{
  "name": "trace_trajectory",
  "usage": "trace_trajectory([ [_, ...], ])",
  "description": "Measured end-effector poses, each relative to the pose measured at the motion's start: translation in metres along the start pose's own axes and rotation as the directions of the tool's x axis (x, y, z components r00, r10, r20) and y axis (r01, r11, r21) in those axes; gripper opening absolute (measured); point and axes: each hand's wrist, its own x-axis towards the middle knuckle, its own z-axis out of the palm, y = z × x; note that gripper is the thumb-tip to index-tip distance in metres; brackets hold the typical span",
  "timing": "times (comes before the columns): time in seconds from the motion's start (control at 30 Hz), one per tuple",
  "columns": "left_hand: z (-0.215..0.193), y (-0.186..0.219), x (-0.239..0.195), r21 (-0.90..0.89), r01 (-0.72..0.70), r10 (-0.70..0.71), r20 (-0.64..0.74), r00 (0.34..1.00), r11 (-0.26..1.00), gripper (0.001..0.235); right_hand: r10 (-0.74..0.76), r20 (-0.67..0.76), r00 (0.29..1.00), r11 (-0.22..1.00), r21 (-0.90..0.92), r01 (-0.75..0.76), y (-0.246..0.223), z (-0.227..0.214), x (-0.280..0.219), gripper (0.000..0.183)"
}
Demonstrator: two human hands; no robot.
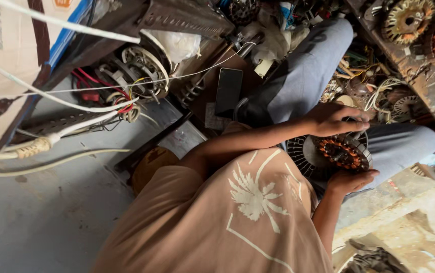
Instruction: The person prepares a fan motor for repair by handling a coil, picking up a motor base, cleaning the surface with a cloth, and cutting wires with scissors.
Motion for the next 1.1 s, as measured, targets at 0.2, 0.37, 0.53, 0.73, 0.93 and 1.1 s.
trace_trajectory([
  [0.2, 0.008, -0.012, 0.012, -0.078, -0.194, 0.185, -0.111, 0.977, 0.978, 0.068, -0.067, 0.113, 0.991, 0.985, -0.153, 0.083, -0.006, 0.007, 0.007, 0.077],
  [0.37, 0.004, -0.019, 0.032, -0.108, -0.096, 0.086, -0.091, 0.992, 0.990, 0.066, 0.023, 0.236, 0.972, 0.999, 0.016, -0.028, -0.008, 0.011, 0.038, 0.080],
  [0.53, 0.003, -0.020, 0.034, -0.060, -0.099, 0.092, -0.100, 0.991, 0.993, 0.067, 0.022, 0.179, 0.984, 0.999, 0.044, -0.031, -0.010, 0.018, 0.041, 0.075],
  [0.73, 0.000, -0.011, 0.016, -0.047, -0.082, 0.074, -0.148, 0.986, 0.996, 0.066, -0.027, 0.146, 0.989, 0.997, 0.079, 0.015, -0.007, 0.017, 0.035, 0.069],
  [0.93, 0.002, -0.014, 0.026, -0.106, -0.089, 0.072, -0.148, 0.986, 0.990, 0.066, -0.091, 0.071, 0.993, 0.991, -0.092, 0.098, -0.014, 0.020, 0.032, 0.069],
  [1.1, 0.007, -0.022, 0.026, -0.127, -0.128, 0.103, -0.183, 0.978, 0.984, 0.062, -0.078, 0.054, 0.996, 0.993, -0.082, 0.082, -0.020, 0.036, 0.031, 0.069],
])
